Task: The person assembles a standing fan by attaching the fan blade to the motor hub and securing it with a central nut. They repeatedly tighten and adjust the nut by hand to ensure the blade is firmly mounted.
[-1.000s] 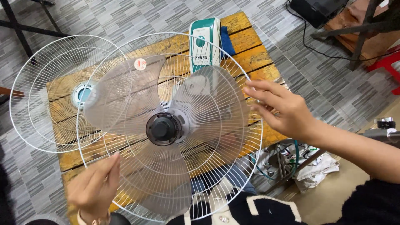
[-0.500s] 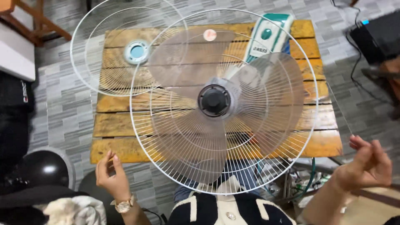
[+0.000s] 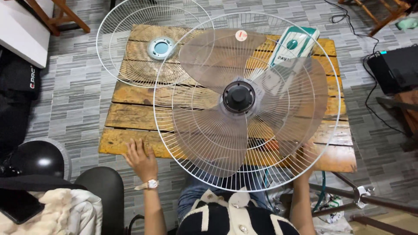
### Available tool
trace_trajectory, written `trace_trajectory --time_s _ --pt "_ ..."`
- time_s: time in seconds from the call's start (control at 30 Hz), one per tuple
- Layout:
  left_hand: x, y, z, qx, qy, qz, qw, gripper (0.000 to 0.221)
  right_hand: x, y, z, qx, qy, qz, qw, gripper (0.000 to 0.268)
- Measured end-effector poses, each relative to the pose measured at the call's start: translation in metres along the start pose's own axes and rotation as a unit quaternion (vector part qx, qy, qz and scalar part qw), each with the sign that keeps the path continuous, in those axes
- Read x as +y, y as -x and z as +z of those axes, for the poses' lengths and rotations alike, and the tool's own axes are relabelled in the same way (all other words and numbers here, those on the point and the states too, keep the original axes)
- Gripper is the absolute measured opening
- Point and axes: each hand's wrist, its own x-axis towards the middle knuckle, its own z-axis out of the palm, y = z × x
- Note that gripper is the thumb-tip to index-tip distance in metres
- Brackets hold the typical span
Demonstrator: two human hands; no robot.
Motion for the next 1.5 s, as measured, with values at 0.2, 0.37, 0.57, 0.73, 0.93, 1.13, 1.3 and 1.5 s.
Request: trace_trajectory --time_s 0.2,0.37,0.57,0.73,0.93,1.13,1.3,1.5 --pt "-0.009 0.017 0.027 0.026 0.035 0.01 0.999 0.056 -0.003 0.011 -0.073 0.232 -0.396 -0.032 0.888 0.033" --pt "0.012 0.001 0.028 0.186 0.167 0.066 0.966 0.093 0.045 0.031 -0.15 0.271 -0.657 0.101 0.696 0.037" --pt "0.012 0.008 0.039 0.206 0.107 0.058 0.971 0.083 0.22 0.099 -0.078 0.41 -0.825 -0.13 0.366 0.037" --pt "-0.009 0.015 0.052 0.201 0.093 0.048 0.974 0.081 0.152 0.065 -0.371 0.329 -0.715 -0.479 0.389 0.042" --pt "-0.007 0.01 0.069 0.201 0.134 0.085 0.967 0.072 0.099 0.029 -0.477 0.106 -0.659 -0.485 0.565 0.039" --pt "-0.017 0.01 0.063 0.225 0.1 0.096 0.964 0.071 0.092 0.082 -0.467 -0.381 -0.781 -0.169 0.465 0.039" --pt "-0.01 0.009 0.058 0.226 0.032 0.1 0.968 0.046 0.072 0.105 -0.451 -0.494 -0.735 -0.065 0.461 0.038" --pt "-0.034 0.006 0.072 0.256 -0.005 0.144 0.956 0.017 0.016 0.115 -0.473 -0.537 -0.755 0.127 0.354 0.031"
